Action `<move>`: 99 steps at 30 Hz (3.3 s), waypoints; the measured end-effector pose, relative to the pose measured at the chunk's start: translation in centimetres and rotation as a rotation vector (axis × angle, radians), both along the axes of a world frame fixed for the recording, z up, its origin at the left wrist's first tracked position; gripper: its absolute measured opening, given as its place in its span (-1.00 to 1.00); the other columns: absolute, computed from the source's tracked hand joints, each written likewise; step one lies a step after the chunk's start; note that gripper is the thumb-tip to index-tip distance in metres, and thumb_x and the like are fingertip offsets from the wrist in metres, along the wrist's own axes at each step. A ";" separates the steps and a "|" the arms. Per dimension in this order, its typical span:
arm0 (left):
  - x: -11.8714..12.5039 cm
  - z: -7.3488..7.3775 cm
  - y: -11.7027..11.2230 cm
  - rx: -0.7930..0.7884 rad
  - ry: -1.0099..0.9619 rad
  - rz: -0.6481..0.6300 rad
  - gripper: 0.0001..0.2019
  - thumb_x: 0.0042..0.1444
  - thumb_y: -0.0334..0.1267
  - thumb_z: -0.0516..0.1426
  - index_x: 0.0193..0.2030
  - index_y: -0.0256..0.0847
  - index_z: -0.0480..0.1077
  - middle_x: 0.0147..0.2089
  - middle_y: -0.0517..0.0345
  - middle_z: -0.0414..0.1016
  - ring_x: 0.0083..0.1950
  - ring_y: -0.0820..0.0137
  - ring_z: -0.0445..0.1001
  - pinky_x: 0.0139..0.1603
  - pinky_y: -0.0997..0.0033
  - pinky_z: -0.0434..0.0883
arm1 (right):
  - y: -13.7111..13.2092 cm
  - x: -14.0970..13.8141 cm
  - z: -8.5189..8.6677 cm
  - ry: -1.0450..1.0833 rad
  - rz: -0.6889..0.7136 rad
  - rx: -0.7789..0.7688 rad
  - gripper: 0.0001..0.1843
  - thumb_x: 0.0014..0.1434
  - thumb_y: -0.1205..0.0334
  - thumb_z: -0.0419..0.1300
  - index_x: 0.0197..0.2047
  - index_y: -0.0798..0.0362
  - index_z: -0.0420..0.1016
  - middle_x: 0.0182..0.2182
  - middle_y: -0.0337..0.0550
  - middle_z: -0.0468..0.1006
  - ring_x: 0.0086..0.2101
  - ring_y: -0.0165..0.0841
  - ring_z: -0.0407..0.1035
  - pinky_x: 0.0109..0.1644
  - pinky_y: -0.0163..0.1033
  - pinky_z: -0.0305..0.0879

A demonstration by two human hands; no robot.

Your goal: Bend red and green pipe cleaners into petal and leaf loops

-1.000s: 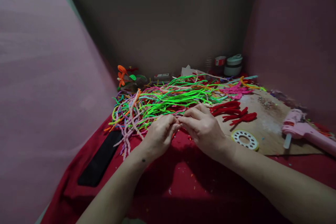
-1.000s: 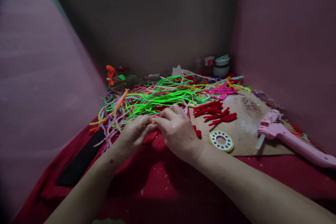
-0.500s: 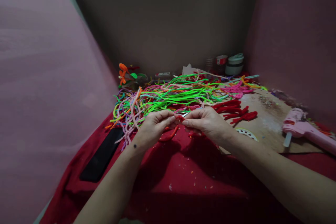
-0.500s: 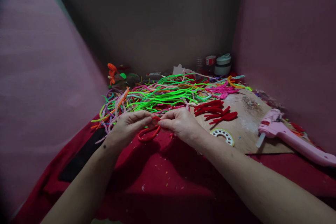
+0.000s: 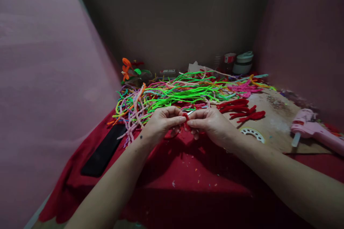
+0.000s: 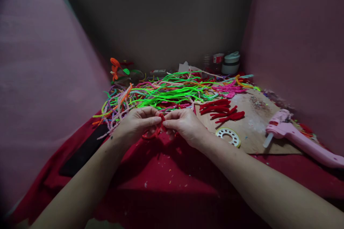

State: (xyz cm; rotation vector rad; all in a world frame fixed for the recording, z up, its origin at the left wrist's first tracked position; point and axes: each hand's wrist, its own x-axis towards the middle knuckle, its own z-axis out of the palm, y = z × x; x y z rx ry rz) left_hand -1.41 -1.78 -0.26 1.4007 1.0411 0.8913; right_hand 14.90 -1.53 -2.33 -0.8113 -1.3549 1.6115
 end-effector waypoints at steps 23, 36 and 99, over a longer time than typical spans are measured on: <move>0.5 -1.1 0.1 -0.045 0.003 -0.017 -0.82 -0.10 -0.27 0.21 -0.46 -0.27 0.27 -0.69 0.31 0.35 -0.72 0.56 0.29 -0.76 0.62 0.24 | -0.1 0.0 -0.7 -0.054 -0.006 -0.065 -0.92 -0.21 0.37 0.17 -0.62 0.13 0.30 -0.75 -0.30 0.36 -0.75 -0.50 0.25 -0.71 -0.40 0.22; 0.7 -1.1 0.0 -0.084 0.020 -0.019 -0.81 -0.09 -0.25 0.20 -0.44 -0.27 0.26 -0.71 0.29 0.35 -0.72 0.54 0.30 -0.76 0.62 0.26 | 0.0 -0.2 -1.0 -0.007 0.024 -0.136 -0.92 -0.19 0.39 0.16 -0.59 0.12 0.28 -0.72 -0.25 0.41 -0.72 -0.48 0.28 -0.69 -0.39 0.24; 1.1 -0.8 -0.2 0.105 0.133 0.037 -0.82 -0.04 -0.21 0.15 -0.39 -0.30 0.31 -0.57 0.27 0.34 -0.66 0.59 0.29 -0.75 0.64 0.22 | 0.1 -0.3 -1.0 0.035 -0.037 -0.098 -0.88 -0.15 0.35 0.20 -0.59 0.13 0.29 -0.72 -0.27 0.40 -0.69 -0.48 0.30 -0.62 -0.38 0.28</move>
